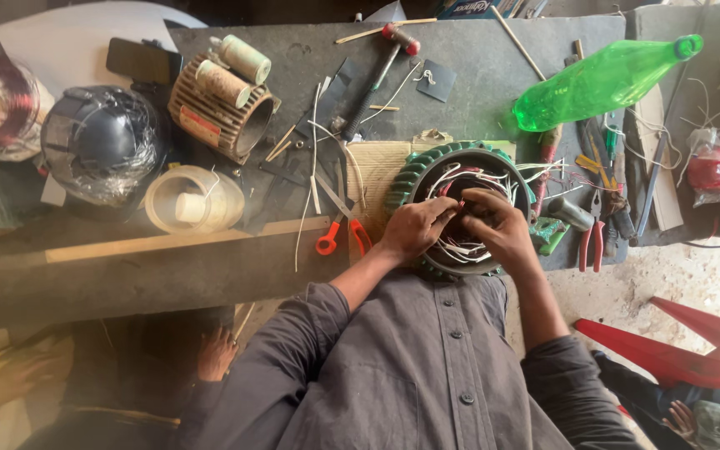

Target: The person works on a stator assembly, arranging and securing wires inside the slots using a wooden stick and pliers. They repeatedly tuck and press wires into place, then use pliers to pull and adjust wire ends.

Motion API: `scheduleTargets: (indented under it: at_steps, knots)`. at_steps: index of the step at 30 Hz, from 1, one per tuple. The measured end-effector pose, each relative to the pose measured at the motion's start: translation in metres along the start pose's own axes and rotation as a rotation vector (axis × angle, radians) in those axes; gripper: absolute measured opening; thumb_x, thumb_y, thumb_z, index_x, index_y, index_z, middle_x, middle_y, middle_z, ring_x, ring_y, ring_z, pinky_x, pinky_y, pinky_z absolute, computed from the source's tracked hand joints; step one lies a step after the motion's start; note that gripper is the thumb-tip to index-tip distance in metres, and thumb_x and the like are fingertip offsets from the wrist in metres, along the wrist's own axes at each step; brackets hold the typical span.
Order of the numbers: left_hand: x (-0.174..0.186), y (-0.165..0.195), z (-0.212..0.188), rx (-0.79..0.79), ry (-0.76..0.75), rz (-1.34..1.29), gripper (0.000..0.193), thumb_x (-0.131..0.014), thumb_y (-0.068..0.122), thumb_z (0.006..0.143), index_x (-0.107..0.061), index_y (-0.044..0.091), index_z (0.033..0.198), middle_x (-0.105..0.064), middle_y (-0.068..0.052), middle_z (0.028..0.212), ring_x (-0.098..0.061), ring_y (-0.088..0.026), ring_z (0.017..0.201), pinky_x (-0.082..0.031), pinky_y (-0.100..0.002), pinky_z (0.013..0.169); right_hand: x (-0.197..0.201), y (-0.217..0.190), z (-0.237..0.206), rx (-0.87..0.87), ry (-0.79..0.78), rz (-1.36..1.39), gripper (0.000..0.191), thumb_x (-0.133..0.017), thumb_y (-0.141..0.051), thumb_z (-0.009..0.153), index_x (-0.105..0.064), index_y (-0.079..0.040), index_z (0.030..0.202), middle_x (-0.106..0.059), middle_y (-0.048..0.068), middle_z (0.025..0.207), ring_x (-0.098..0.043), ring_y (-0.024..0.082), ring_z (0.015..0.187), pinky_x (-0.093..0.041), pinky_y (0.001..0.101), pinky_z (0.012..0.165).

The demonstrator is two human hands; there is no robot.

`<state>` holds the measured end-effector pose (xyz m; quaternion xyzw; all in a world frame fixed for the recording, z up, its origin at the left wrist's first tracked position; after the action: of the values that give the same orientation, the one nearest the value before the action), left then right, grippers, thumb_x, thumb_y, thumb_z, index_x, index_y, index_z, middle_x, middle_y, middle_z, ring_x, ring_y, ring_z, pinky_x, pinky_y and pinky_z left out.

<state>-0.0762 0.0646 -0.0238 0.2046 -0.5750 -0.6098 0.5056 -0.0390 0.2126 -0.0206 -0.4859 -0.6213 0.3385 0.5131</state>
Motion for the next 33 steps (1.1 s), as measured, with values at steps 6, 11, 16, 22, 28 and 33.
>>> scheduleTargets:
  at_steps: [6, 11, 16, 22, 28, 33]
  knots:
    - [-0.004, -0.005, 0.002, 0.032, -0.021, 0.002, 0.015, -0.059, 0.022, 0.103, -0.066, 0.011, 0.111, -0.075, -0.011, 0.095, -0.075, -0.031, 0.081, -0.059, -0.042, 0.067, -0.005, -0.044, -0.014, 0.229, 0.02, -0.26, 0.042, -0.077, -0.013, 0.085, -0.07, -0.015, 0.126, -0.054, 0.012, 0.143, -0.051, 0.025, 0.135, -0.052, 0.0375, 0.103]
    - [-0.003, -0.012, 0.0, 0.084, -0.001, 0.002, 0.015, -0.061, 0.023, 0.102, -0.067, 0.011, 0.109, -0.075, -0.011, 0.087, -0.075, -0.032, 0.078, -0.057, -0.043, 0.065, -0.01, -0.054, -0.046, 0.394, 0.289, -0.663, 0.033, -0.088, -0.021, 0.079, -0.08, -0.018, 0.111, -0.063, 0.009, 0.133, -0.055, 0.028, 0.126, -0.051, 0.0407, 0.102]
    - [-0.003, -0.011, -0.001, 0.075, -0.022, -0.013, 0.015, -0.061, 0.023, 0.103, -0.066, 0.011, 0.11, -0.076, -0.01, 0.092, -0.075, -0.031, 0.078, -0.057, -0.042, 0.064, 0.016, -0.02, -0.034, 0.158, 0.375, -0.341, 0.035, -0.085, -0.023, 0.083, -0.071, -0.009, 0.111, -0.067, 0.01, 0.125, -0.07, 0.018, 0.099, -0.062, 0.0307, 0.077]
    - [-0.001, -0.005, -0.001, 0.054, -0.036, -0.024, 0.017, -0.06, 0.023, 0.103, -0.067, 0.01, 0.112, -0.076, -0.012, 0.096, -0.074, -0.033, 0.085, -0.057, -0.042, 0.069, -0.007, 0.001, -0.01, -0.126, 0.081, -0.27, 0.034, -0.068, -0.021, 0.097, -0.071, -0.005, 0.127, -0.078, 0.012, 0.108, -0.075, 0.014, 0.096, -0.059, 0.0279, 0.08]
    - [0.0, -0.005, -0.003, 0.02, -0.033, 0.012, 0.019, -0.062, 0.026, 0.102, -0.069, 0.01, 0.111, -0.076, -0.01, 0.095, -0.076, -0.028, 0.08, -0.059, -0.039, 0.068, -0.009, 0.022, -0.008, -0.366, 0.096, -0.349, 0.026, -0.062, -0.018, 0.099, -0.075, -0.008, 0.119, -0.08, 0.008, 0.099, -0.075, 0.014, 0.087, -0.059, 0.0311, 0.075]
    - [-0.002, -0.008, -0.004, -0.006, -0.02, 0.049, 0.017, -0.063, 0.026, 0.102, -0.069, 0.011, 0.107, -0.077, -0.009, 0.092, -0.076, -0.026, 0.073, -0.059, -0.037, 0.064, 0.016, -0.036, 0.008, 0.121, 0.325, -0.632, 0.015, -0.064, -0.012, 0.103, -0.076, -0.004, 0.106, -0.076, 0.01, 0.095, -0.069, 0.018, 0.083, -0.056, 0.0349, 0.075]
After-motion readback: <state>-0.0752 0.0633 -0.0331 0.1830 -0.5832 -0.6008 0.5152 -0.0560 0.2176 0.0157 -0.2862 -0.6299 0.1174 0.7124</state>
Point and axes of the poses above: each hand's wrist, its own z-axis towards the middle knuckle, its own x-axis out of the back of the hand, y = z × x, the point moved 10 cm from there along z, towards the middle knuckle
